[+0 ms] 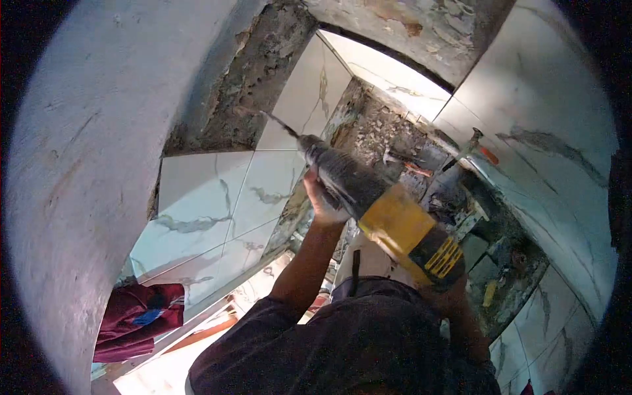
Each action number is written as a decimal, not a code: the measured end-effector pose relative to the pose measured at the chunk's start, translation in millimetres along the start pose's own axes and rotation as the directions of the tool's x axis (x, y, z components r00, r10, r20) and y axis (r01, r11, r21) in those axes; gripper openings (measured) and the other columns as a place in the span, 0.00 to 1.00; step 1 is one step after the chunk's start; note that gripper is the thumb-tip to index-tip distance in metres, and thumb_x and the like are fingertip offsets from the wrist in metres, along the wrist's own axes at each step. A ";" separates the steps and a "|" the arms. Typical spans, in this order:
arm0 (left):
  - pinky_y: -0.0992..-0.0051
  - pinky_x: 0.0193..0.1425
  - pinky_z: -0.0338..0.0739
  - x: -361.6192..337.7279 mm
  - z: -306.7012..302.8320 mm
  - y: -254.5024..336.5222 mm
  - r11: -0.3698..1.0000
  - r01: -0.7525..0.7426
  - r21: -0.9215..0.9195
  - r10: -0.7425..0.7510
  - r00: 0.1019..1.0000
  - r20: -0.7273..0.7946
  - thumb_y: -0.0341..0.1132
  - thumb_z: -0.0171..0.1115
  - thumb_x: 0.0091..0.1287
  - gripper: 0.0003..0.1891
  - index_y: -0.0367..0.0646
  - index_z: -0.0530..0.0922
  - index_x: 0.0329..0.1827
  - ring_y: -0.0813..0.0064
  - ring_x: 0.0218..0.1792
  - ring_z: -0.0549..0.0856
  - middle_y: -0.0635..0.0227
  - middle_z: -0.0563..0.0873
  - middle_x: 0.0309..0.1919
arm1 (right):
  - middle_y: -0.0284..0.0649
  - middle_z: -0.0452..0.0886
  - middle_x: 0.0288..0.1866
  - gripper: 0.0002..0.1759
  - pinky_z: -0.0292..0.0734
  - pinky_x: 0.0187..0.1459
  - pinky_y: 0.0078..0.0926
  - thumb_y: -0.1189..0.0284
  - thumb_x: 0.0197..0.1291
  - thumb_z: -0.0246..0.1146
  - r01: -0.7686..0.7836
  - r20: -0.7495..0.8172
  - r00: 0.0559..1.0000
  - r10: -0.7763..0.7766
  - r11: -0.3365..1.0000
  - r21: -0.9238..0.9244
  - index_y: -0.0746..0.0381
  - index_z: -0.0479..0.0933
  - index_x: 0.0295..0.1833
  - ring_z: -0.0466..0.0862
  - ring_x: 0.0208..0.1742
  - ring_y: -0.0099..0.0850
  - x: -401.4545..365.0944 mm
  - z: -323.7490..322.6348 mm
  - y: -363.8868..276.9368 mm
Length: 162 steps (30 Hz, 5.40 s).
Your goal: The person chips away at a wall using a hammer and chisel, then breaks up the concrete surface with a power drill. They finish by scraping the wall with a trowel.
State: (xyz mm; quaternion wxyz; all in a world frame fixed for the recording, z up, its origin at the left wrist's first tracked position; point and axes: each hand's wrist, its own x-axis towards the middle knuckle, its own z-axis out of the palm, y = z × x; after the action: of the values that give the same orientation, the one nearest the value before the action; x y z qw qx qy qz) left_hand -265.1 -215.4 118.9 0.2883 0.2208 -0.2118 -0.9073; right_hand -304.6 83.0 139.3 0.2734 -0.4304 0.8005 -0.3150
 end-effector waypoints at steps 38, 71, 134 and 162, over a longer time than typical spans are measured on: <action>0.60 0.46 0.74 33.9 -11.3 56.3 0.994 -0.107 0.037 0.103 0.990 0.097 0.59 0.48 0.61 0.26 0.46 0.75 0.48 0.60 0.38 0.80 0.61 0.81 0.39 | 0.55 0.71 0.53 0.43 0.72 0.52 0.40 0.69 0.44 0.65 0.083 -0.100 0.995 -0.005 0.594 0.800 0.67 0.53 0.66 0.77 0.51 0.49 81.1 -1.5 -70.8; 0.59 0.47 0.73 57.5 -40.6 57.5 0.968 -0.116 0.223 0.111 0.993 0.033 0.60 0.49 0.59 0.26 0.45 0.75 0.44 0.62 0.39 0.79 0.64 0.81 0.37 | 0.59 0.74 0.49 0.48 0.75 0.49 0.42 0.75 0.43 0.64 0.013 -0.080 0.994 0.071 0.663 0.748 0.59 0.45 0.69 0.78 0.48 0.53 95.1 3.7 -62.4; 0.62 0.51 0.75 47.3 10.3 55.0 0.917 0.192 0.350 -0.081 0.948 -0.307 0.51 0.53 0.61 0.22 0.40 0.75 0.45 0.61 0.42 0.81 0.59 0.82 0.41 | 0.43 0.75 0.35 0.24 0.77 0.30 0.25 0.81 0.51 0.57 -0.128 0.164 0.909 0.383 -0.117 0.985 0.64 0.61 0.55 0.79 0.31 0.29 74.1 48.1 -67.2; 0.63 0.46 0.78 48.7 27.4 63.4 0.870 0.225 0.438 -0.112 0.957 -0.269 0.45 0.56 0.63 0.17 0.40 0.76 0.43 0.63 0.38 0.82 0.60 0.83 0.37 | 0.42 0.75 0.35 0.18 0.79 0.33 0.25 0.80 0.55 0.55 -0.093 0.194 0.917 0.347 -0.288 0.953 0.64 0.62 0.52 0.79 0.32 0.27 72.5 30.8 -75.3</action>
State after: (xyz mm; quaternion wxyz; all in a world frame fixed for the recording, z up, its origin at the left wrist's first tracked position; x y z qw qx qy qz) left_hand -288.0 -285.5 160.0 0.1692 0.4067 -0.3666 -0.8195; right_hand -278.6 -20.2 162.7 0.4910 0.1336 0.3298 -0.7952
